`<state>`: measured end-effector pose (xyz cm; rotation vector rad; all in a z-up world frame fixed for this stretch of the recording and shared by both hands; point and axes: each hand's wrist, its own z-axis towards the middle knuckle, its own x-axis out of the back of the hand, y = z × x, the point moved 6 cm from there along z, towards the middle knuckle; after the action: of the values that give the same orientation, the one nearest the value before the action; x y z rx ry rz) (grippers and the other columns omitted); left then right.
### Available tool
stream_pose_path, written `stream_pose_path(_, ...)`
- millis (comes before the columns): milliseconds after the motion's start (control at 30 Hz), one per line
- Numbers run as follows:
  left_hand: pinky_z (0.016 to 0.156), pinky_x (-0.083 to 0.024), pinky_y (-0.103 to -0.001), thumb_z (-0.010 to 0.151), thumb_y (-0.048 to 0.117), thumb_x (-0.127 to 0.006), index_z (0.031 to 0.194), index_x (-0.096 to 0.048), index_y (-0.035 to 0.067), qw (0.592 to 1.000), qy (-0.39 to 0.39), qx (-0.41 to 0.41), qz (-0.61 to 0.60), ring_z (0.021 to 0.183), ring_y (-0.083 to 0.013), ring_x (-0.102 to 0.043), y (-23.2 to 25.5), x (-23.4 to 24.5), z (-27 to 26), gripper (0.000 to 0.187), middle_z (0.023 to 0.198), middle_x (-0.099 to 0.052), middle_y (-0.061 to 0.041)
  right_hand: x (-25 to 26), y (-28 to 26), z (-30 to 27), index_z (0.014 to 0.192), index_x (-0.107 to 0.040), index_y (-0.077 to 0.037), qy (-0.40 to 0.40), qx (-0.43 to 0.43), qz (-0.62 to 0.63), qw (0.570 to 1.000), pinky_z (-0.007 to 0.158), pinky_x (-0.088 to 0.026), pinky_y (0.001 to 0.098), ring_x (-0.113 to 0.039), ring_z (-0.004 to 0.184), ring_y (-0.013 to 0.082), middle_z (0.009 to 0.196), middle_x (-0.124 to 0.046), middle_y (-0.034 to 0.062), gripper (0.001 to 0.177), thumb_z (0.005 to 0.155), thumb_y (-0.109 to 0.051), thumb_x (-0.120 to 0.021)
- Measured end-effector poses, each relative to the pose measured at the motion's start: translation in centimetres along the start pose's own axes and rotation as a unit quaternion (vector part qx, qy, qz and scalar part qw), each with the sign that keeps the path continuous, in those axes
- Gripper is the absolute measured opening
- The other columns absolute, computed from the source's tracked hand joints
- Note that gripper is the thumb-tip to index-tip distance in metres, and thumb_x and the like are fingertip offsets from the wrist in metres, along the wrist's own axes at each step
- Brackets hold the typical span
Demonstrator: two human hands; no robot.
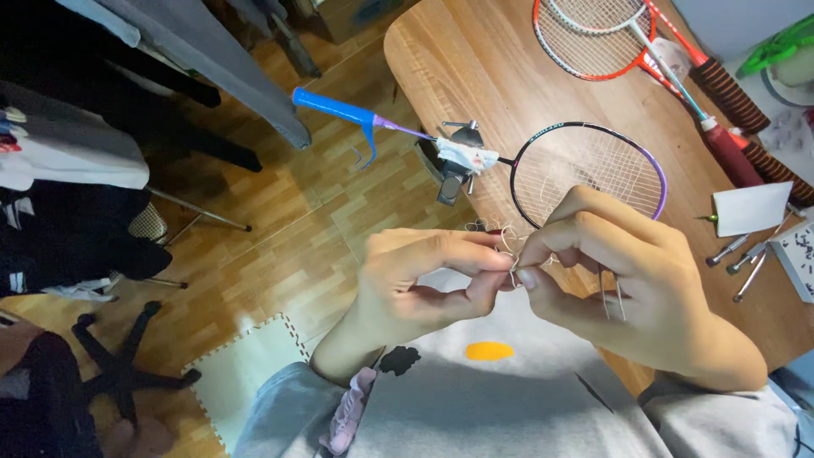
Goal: Weaving a string through the grommets of a badminton racket frame held in a tensioner.
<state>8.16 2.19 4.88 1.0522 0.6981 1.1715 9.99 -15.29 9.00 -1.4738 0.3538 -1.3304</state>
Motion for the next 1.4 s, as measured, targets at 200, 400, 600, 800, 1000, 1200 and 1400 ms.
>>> stream_pose_path(200, 0.102, -0.063, -0.033, 0.091, -0.003, -0.080, 0.106, -0.070, 0.007, 0.998, 0.029, -0.022, 0.049, 0.087, -0.0134, -0.079, 1.1, 0.2, -0.1, 0.020, 0.093, -0.076, -0.002, 0.1, -0.2, 0.5, 0.090, -0.066, -0.007, -0.017, -0.003, -0.025, 1.000, 0.057, -0.042, 0.0233, -0.055, 0.067, 0.0080, 0.084, -0.058, 0.0002, 0.023, 0.074, 0.000, -0.081)
stream_pose_path(400, 0.101, -0.064, -0.032, 0.093, -0.002, -0.078, 0.104, -0.067, 0.007, 0.997, 0.035, -0.019, 0.070, 0.084, -0.0117, -0.078, 1.7, -0.1, -0.3, 0.019, 0.091, -0.075, -0.002, 0.3, -1.3, 0.9, 0.090, -0.066, -0.006, -0.027, 0.049, -0.062, 0.996, 0.057, -0.046, 0.0252, -0.058, 0.066, 0.0106, 0.084, -0.060, 0.0018, 0.023, 0.074, 0.000, -0.082)
stream_pose_path(600, 0.092, -0.064, -0.028, 0.095, 0.001, -0.078, 0.108, -0.067, 0.005, 0.998, 0.042, 0.033, -0.034, 0.086, -0.0123, -0.079, 0.3, -1.1, -1.7, 0.018, 0.091, -0.077, -0.005, 0.3, -1.5, 0.3, 0.092, -0.067, -0.003, -0.017, 0.093, -0.045, 0.994, 0.060, -0.048, 0.0267, -0.063, 0.072, 0.0126, 0.087, -0.065, 0.0048, 0.023, 0.075, 0.000, -0.082)
stream_pose_path(800, 0.088, -0.065, -0.026, 0.096, 0.002, -0.078, 0.112, -0.068, 0.003, 0.994, 0.066, 0.045, -0.078, 0.090, -0.0137, -0.080, -0.2, -1.8, -2.4, 0.019, 0.099, -0.078, -0.007, 0.5, -2.3, -0.6, 0.094, -0.067, 0.000, 0.027, 0.148, -0.051, 0.987, 0.063, -0.053, 0.0284, -0.065, 0.074, 0.0138, 0.087, -0.066, 0.0078, 0.023, 0.077, 0.000, -0.082)
stream_pose_path(1000, 0.097, -0.065, -0.034, 0.091, 0.006, -0.083, 0.112, -0.069, 0.005, 0.995, 0.075, -0.045, 0.038, 0.096, -0.0171, -0.078, 2.6, -1.7, -1.6, 0.026, 0.101, -0.076, -0.006, 1.0, -1.8, -1.6, 0.093, -0.068, 0.001, 0.033, 0.144, -0.086, 0.985, 0.057, -0.050, 0.0298, -0.063, 0.065, 0.0158, 0.085, -0.064, 0.0083, 0.023, 0.075, 0.002, -0.084)
stream_pose_path(1200, 0.095, -0.065, -0.032, 0.097, 0.002, -0.080, 0.117, -0.068, 0.005, 0.999, 0.035, -0.028, -0.009, 0.107, -0.0218, -0.078, 2.3, -1.8, -1.8, 0.024, 0.114, -0.076, -0.011, 0.8, -2.3, -3.5, 0.093, -0.071, 0.005, 0.082, 0.309, -0.182, 0.930, 0.052, -0.050, 0.0323, -0.059, 0.059, 0.0167, 0.084, -0.059, 0.0083, 0.029, 0.073, -0.002, -0.092)
stream_pose_path(1400, 0.087, -0.064, -0.032, 0.095, -0.002, -0.078, 0.113, -0.067, 0.005, 0.997, 0.052, -0.049, 0.015, 0.097, -0.0203, -0.076, 1.9, -1.6, -1.9, 0.022, 0.111, -0.075, -0.011, 0.7, -1.7, -3.0, 0.087, -0.075, -0.003, 0.088, 0.219, -0.201, 0.951, 0.052, -0.046, 0.0290, -0.058, 0.061, 0.0131, 0.095, -0.055, 0.0116, 0.018, 0.073, 0.000, -0.086)
